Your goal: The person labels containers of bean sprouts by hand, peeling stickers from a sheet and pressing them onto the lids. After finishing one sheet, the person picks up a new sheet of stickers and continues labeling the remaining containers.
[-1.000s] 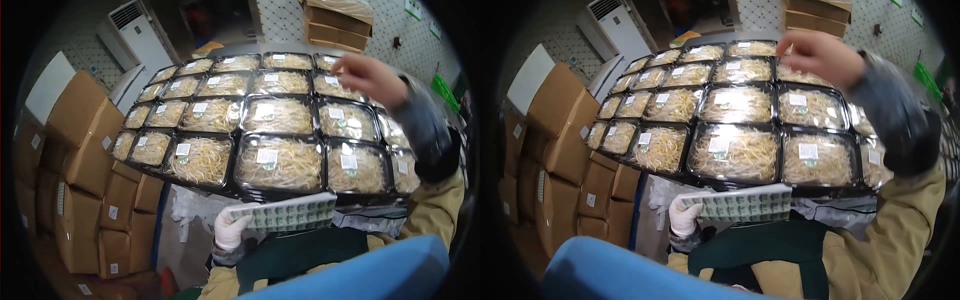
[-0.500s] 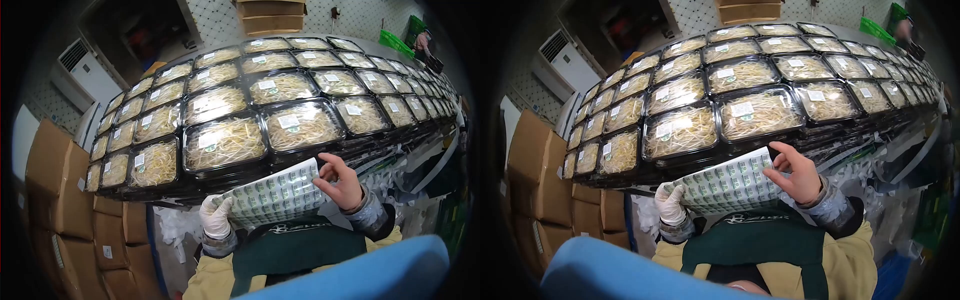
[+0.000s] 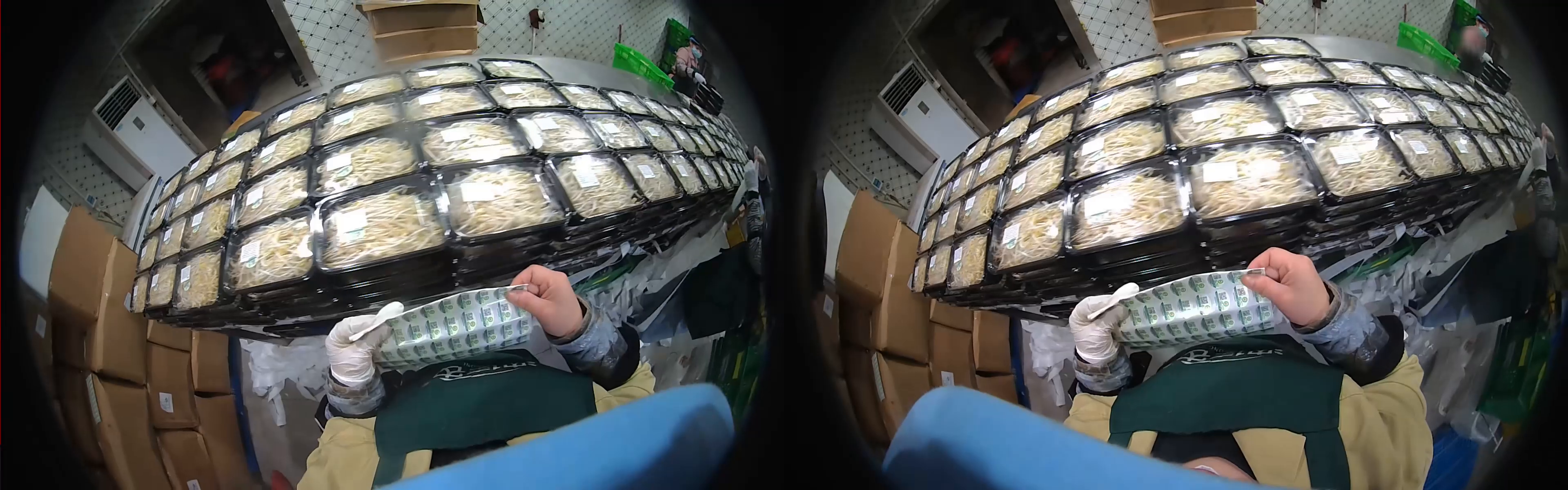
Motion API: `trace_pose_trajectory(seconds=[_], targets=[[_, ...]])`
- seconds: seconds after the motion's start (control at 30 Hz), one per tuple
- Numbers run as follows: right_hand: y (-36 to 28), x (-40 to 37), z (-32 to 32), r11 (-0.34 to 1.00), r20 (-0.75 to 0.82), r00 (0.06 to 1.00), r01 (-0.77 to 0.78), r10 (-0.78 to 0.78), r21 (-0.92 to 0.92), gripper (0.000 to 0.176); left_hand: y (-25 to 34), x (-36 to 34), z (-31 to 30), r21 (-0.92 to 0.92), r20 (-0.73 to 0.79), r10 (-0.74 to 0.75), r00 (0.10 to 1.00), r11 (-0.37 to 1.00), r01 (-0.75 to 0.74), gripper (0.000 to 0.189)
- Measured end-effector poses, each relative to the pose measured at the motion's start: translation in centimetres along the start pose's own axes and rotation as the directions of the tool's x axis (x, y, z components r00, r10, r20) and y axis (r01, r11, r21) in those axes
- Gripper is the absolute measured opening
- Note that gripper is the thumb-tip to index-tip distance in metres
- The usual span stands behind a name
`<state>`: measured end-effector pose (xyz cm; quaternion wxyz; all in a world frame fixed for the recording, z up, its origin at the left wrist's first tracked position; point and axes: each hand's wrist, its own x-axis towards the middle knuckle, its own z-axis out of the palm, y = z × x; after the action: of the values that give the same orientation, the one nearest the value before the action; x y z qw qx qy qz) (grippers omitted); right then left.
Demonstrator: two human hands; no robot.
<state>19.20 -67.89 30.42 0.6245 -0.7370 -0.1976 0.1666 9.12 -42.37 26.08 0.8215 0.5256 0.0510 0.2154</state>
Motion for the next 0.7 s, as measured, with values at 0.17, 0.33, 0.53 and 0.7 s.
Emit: trace_pose_trajectory(seconds=[0.17, 0.33, 0.53, 0.7], targets=[[-1.0, -0.5, -5.7, 0.975, 0.2, 0.969, -0.173, 0.143, 0.139, 0.023, -1.9, -0.4, 4.2, -0.082, -0.049, 0.016, 0.999, 0.996, -0.02, 0.013], [-3.6, 1.7, -9.0, 0.536, 0.336, 0.795, 0.594, -0.505, -0.6, 0.04, -1.0, -1.3, 7.6, 0.018, -0.157, 0.027, 0.987, 1.0, -0.024, 0.011], [-4.2, 2.7, -5.3, 0.209, 0.632, 0.702, 0.706, -0.328, -0.676, 0.028, -0.9, -1.5, 7.2, 0.174, -0.153, 0.007, 0.988, 0.984, 0.02, 0.01], [-4.0, 3.2, -4.0, 0.24, 0.608, 0.7, 0.706, -0.374, -0.666, 0.02, -1.5, -0.8, 5.2, 0.142, -0.19, -0.094, 0.977, 0.982, 0.122, 0.012]])
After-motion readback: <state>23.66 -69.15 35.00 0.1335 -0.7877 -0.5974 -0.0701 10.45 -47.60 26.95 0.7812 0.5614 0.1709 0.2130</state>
